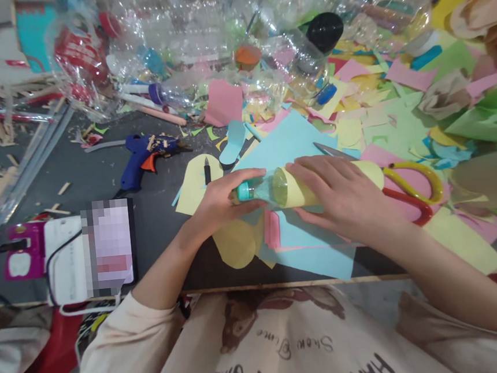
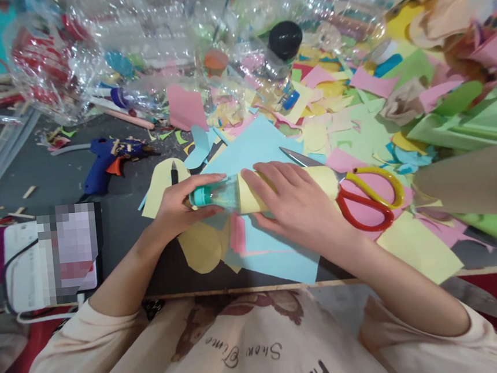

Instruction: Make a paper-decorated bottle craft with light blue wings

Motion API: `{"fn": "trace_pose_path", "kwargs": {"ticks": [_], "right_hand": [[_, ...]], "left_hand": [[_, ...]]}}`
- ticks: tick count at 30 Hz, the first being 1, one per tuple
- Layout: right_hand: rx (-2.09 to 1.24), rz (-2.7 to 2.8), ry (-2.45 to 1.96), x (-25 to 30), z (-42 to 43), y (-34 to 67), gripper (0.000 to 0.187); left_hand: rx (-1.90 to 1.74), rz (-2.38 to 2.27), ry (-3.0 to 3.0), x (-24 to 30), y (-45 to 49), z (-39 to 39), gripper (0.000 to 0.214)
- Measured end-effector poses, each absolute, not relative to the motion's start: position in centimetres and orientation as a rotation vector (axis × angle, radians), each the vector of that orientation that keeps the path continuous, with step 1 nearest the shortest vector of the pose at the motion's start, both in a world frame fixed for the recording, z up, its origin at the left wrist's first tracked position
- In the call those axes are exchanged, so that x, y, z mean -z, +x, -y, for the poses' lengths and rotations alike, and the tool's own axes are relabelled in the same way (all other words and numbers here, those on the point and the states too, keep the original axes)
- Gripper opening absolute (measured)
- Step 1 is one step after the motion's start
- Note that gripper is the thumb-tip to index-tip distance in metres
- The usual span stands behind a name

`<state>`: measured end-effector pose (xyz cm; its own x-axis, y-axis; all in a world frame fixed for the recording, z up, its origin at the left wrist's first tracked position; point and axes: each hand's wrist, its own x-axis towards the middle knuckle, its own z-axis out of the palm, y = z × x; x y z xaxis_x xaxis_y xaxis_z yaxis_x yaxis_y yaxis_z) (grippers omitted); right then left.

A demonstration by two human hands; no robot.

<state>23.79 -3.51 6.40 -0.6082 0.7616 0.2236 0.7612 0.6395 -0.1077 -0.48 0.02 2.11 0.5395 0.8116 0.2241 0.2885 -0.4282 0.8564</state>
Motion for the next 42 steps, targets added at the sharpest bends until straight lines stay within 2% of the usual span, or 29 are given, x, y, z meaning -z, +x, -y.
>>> {"fn": "trace_pose_path", "kwargs": {"ticks": [11, 21, 27, 36, 42], "right_hand": [[-0.084, 2.623, -1.229, -6.5, 3.0, 23.0, 0.057], [-0.047, 2.650, -1.228, -6.6, 3.2, 24.8, 0.056], [-0.077, 2.640, -1.222, -7.4, 3.1, 24.5, 0.067], [-0.182, 2.621, -1.216, -7.1, 2.1, 22.4, 0.059], [-0.245, 2.593, -1.224, -6.7, 2.1, 22.4, 0.059]], "left_hand": [[-0.849, -0.872, 1.946, -2.1, -0.3, 0.1, 0.043], [-0.818, -0.910, 1.884, -2.3, -0.3, 0.1, 0.046], [-0.836, -0.870, 1.886, -2.2, -0.3, 0.1, 0.042], [-0.846, -0.854, 1.939, -2.3, -0.4, 0.1, 0.039], [-0.735, -0.990, 1.928, -2.5, -0.4, 0.2, 0.049]]}}
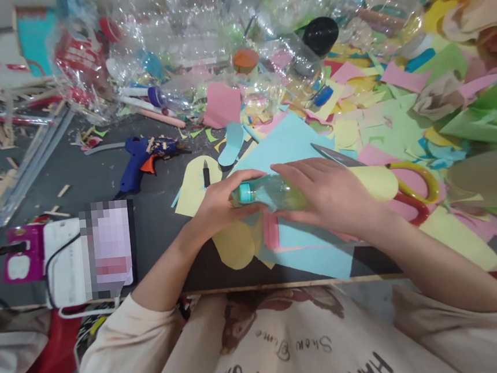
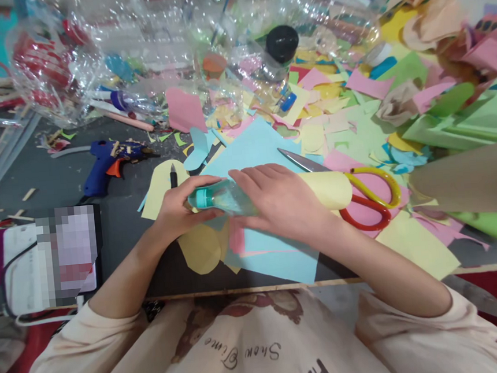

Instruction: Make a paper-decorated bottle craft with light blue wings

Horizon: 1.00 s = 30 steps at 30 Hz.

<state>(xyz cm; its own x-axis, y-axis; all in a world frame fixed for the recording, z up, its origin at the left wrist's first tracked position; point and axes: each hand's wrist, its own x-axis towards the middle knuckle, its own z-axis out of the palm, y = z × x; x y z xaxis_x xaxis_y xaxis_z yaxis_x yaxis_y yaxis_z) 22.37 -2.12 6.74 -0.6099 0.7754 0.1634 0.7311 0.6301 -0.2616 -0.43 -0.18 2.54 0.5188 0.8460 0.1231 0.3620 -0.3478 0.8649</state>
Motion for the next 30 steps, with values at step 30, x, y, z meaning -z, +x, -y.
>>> {"fn": "trace_pose_path", "kwargs": {"ticks": [30], "right_hand": [[-0.213, 2.577, -1.267, -6.51, 1.93, 21.62, 0.058]], "left_hand": [[-0.717, -0.907, 2.002, -1.93, -0.41, -0.11, 0.044]]}}
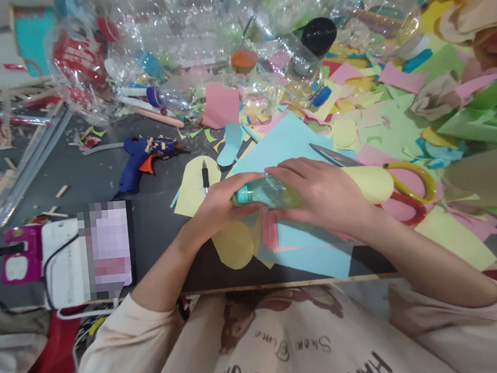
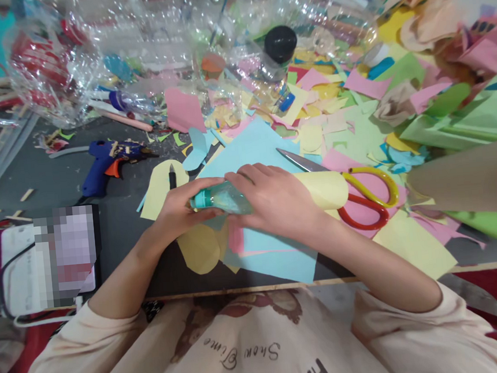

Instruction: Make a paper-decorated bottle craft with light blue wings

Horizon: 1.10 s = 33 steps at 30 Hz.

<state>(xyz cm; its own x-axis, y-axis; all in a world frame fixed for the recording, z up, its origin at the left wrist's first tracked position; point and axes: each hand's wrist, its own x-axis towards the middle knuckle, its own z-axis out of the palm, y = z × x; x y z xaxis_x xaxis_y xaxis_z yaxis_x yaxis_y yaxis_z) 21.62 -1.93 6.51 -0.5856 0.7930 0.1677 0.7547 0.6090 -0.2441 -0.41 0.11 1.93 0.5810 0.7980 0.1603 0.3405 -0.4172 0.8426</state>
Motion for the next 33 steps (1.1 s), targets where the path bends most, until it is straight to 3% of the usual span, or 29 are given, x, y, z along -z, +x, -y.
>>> {"fn": "trace_pose_path", "kwargs": {"ticks": [3, 8, 14, 23, 33], "right_hand": [[-0.236, 2.581, -1.275, -6.6, 1.9, 21.6, 0.054], [-0.274, 2.570, -1.305, -6.6, 2.1, 21.7, 0.051], [-0.270, 2.553, -1.311, -6.6, 2.2, 21.6, 0.049], [-0.252, 2.566, -1.286, -6.4, 2.4, 21.5, 0.059], [-0.259, 2.565, -1.321, -6.4, 2.4, 21.5, 0.048]], "left_hand": [[-0.723, -0.889, 1.995, -2.0, -0.4, -0.1, 0.044], [-0.657, -0.951, 1.869, -2.5, -0.3, 0.3, 0.066], [-0.527, -1.039, 1.887, -3.3, -0.3, 0.4, 0.048], [-0.454, -1.032, 1.928, -3.7, -0.4, 0.2, 0.050], [-0.468, -1.037, 1.898, -3.4, -0.5, 0.2, 0.051]]}}
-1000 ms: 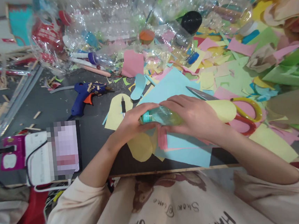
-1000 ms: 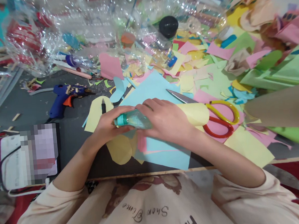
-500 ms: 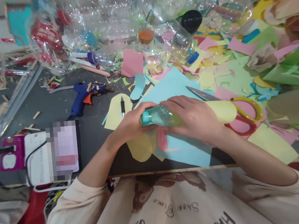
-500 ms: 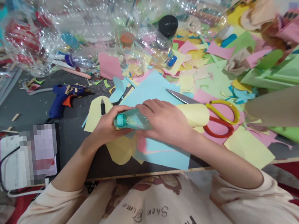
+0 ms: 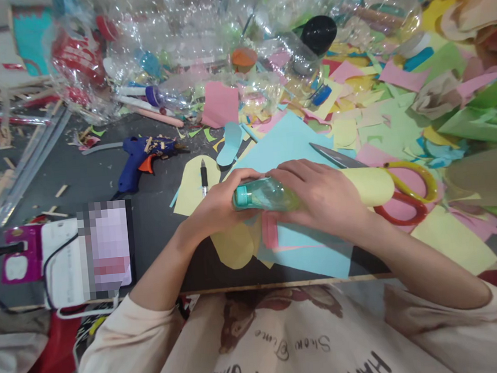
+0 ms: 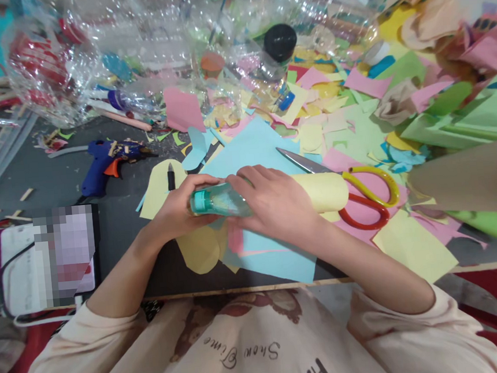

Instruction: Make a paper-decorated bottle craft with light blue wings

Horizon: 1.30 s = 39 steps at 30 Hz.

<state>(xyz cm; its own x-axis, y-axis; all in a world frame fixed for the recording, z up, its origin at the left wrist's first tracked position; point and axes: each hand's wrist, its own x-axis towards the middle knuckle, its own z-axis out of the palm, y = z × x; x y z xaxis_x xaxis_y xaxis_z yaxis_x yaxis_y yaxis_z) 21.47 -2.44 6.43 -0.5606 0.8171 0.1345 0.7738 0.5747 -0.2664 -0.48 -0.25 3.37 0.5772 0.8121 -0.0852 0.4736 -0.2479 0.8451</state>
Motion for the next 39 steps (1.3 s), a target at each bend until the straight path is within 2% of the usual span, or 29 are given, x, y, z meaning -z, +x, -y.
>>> {"fn": "trace_pose_path", "kwargs": {"ticks": [6, 12, 21, 29, 35, 39], "right_hand": [[-0.198, 2.524, -1.315, -6.7, 2.1, 21.7, 0.048], [-0.217, 2.500, -1.356, -6.6, 1.9, 21.8, 0.049], [-0.210, 2.507, -1.328, -6.4, 2.1, 21.8, 0.048], [-0.308, 2.578, -1.365, -6.9, 2.2, 21.9, 0.052], [-0.416, 2.709, -1.407, -8.4, 1.3, 23.1, 0.063], [-0.532, 2.835, -1.517, -9.4, -0.1, 23.5, 0.058]], "left_hand": [[-0.554, -1.018, 1.841, -3.8, -0.7, -0.1, 0.055], [-0.543, -1.041, 1.741, -4.5, -1.1, -0.7, 0.042], [-0.511, -1.022, 1.704, -4.0, -1.5, -1.1, 0.050], [-0.524, -1.037, 1.824, -4.1, -1.4, -1.0, 0.041], [-0.535, -1.073, 1.779, -4.3, -1.7, -1.2, 0.047], [-0.581, -1.110, 1.813, -4.1, -2.1, -1.5, 0.052]]}}
